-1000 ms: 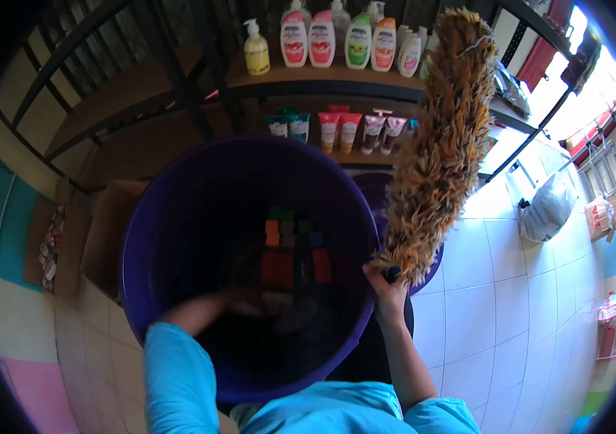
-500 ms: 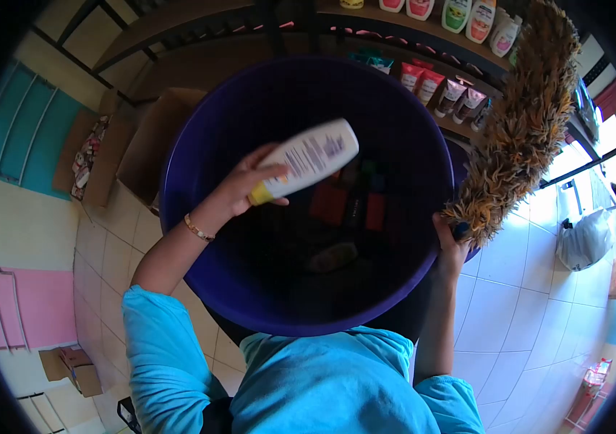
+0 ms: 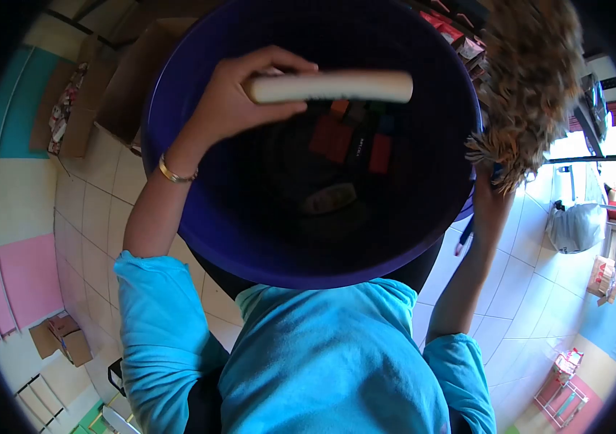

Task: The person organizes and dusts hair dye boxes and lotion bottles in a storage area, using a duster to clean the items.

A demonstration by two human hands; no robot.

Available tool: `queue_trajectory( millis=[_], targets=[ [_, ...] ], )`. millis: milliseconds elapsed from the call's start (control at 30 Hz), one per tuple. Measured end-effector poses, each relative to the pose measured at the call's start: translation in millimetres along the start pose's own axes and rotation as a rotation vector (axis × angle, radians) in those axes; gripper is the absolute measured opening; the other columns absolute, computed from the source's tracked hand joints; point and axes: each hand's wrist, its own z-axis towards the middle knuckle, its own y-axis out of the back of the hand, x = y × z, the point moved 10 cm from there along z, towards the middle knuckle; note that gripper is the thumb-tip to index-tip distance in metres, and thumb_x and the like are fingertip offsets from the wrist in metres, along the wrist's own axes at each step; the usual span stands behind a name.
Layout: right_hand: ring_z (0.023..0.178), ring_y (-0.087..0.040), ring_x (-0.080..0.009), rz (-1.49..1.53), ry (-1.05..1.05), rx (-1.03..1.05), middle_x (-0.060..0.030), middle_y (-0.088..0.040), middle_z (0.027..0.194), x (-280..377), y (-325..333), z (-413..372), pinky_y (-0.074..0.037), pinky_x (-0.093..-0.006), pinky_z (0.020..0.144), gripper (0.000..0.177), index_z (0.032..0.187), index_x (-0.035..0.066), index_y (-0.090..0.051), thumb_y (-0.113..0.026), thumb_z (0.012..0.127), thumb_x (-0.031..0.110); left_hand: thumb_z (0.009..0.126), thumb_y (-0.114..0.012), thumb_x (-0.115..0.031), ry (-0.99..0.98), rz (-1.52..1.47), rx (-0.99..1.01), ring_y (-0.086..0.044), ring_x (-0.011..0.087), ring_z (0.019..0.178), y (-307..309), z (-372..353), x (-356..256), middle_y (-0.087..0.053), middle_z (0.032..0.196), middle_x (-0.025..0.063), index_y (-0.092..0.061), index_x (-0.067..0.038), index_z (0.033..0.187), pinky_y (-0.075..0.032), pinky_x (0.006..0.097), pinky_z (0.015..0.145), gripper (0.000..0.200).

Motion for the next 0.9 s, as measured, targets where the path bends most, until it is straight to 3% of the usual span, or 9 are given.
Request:
queue_trajectory(
  millis=[233, 333, 400, 467, 500, 600, 633, 800, 900],
  targets=[
    [0.079, -0.058, -0.0100, 0.299, -0.128, 0.629, -0.0052, -0.061, 0.091, 79.6, -89.8, -13.4, -0.047, -0.0219, 0.064, 0.032, 0.107, 0.003, -0.054, -0.063, 0.081, 0.019, 0.054, -0.080, -0.017, -0.205, 0.187, 0.118, -0.061, 0.0212, 0.080, -26.5, -9.0, -63.9, -0.062, 0.086, 0.0062, -0.066, -0.010, 0.086, -0.050, 0.0317, 0.072, 0.035],
    [0.087, -0.057, -0.0128, 0.331, 0.501, 0.725, -0.0066, -0.060, 0.098, 141.7, -122.8, -17.4, -0.045, -0.0265, 0.080, 0.051, 0.113, 0.001, -0.049, -0.070, 0.074, 0.026, 0.051, -0.082, -0.021, -0.343, 0.100, 0.077, -0.061, 0.0181, 0.075, -22.9, -7.3, -94.4, -0.059, 0.079, 0.0033, -0.067, -0.012, 0.085, -0.051, 0.0280, 0.064, 0.038],
    [0.090, -0.057, -0.0138, 0.428, -0.372, 1.099, -0.0082, -0.058, 0.101, 98.6, -152.1, -42.6, -0.044, -0.0259, 0.084, 0.062, 0.116, 0.001, -0.047, -0.074, 0.069, 0.031, 0.047, -0.084, -0.020, -0.422, -0.025, -0.015, -0.060, 0.0180, 0.076, -7.5, -5.8, -103.8, -0.057, 0.084, 0.0040, -0.065, -0.011, 0.091, -0.051, 0.0288, 0.064, 0.049],
    [0.085, -0.059, -0.0146, 0.733, -0.460, 1.077, -0.0098, -0.058, 0.099, 98.8, -168.7, -55.9, -0.047, -0.0239, 0.078, 0.068, 0.116, 0.001, -0.046, -0.076, 0.066, 0.036, 0.045, -0.085, -0.020, -0.474, -0.102, -0.121, -0.060, 0.0185, 0.078, 8.8, -4.9, -108.9, -0.057, 0.087, 0.0047, -0.063, -0.010, 0.097, -0.051, 0.0298, 0.066, 0.057],
    [0.082, -0.060, -0.0138, 0.876, -0.540, 1.131, -0.0089, -0.060, 0.092, 111.2, -173.6, -65.2, -0.048, -0.0225, 0.075, 0.067, 0.112, 0.001, -0.048, -0.077, 0.064, 0.037, 0.051, -0.082, -0.019, -0.526, -0.005, -0.079, -0.055, 0.0217, 0.094, 8.8, -9.5, -109.0, -0.052, 0.104, 0.0060, -0.050, -0.012, 0.116, -0.048, 0.0348, 0.079, 0.073],
    [0.082, -0.059, -0.0129, 0.828, -0.380, 1.034, -0.0078, -0.061, 0.089, 120.5, -177.0, -37.6, -0.047, -0.0233, 0.075, 0.062, 0.111, 0.001, -0.049, -0.078, 0.065, 0.032, 0.070, -0.070, -0.036, 0.076, -0.669, -0.655, -0.046, 0.0237, 0.110, 6.5, -16.5, -46.9, -0.044, 0.118, 0.0067, -0.033, -0.014, 0.127, -0.040, 0.0376, 0.091, 0.072],
    [0.085, -0.058, -0.0135, 0.726, -0.224, 0.917, -0.0077, -0.061, 0.090, 130.4, -174.4, -21.8, -0.047, -0.0245, 0.075, 0.057, 0.109, 0.000, -0.050, -0.077, 0.066, 0.028, 0.084, -0.046, -0.050, 0.156, -1.197, -0.184, -0.038, 0.0231, 0.117, -36.8, -10.7, -36.1, -0.034, 0.129, 0.0072, -0.022, -0.013, 0.131, -0.035, 0.0383, 0.096, 0.064],
    [0.078, -0.061, -0.0264, 0.439, 0.603, 0.300, -0.0148, -0.061, 0.087, 183.6, -131.3, 2.7, -0.049, -0.0317, 0.069, 0.037, 0.101, 0.001, -0.054, -0.069, 0.070, 0.015, 0.091, -0.030, -0.046, 0.422, -1.261, -0.292, -0.045, 0.0229, 0.113, -66.9, -17.2, -21.9, -0.043, 0.124, 0.0096, -0.032, -0.008, 0.127, -0.037, 0.0386, 0.096, 0.053],
    [0.075, -0.059, -0.0349, -0.023, 0.503, 0.394, -0.0205, -0.060, 0.077, 170.0, -138.7, 16.0, -0.048, -0.0384, 0.066, 0.025, 0.090, 0.001, -0.057, -0.063, 0.071, 0.016, 0.090, -0.033, -0.047, 0.436, -1.379, -0.364, -0.047, 0.0246, 0.112, -64.3, -8.7, -30.7, -0.046, 0.122, 0.0101, -0.036, -0.008, 0.125, -0.039, 0.0406, 0.094, 0.053]
  ],
)
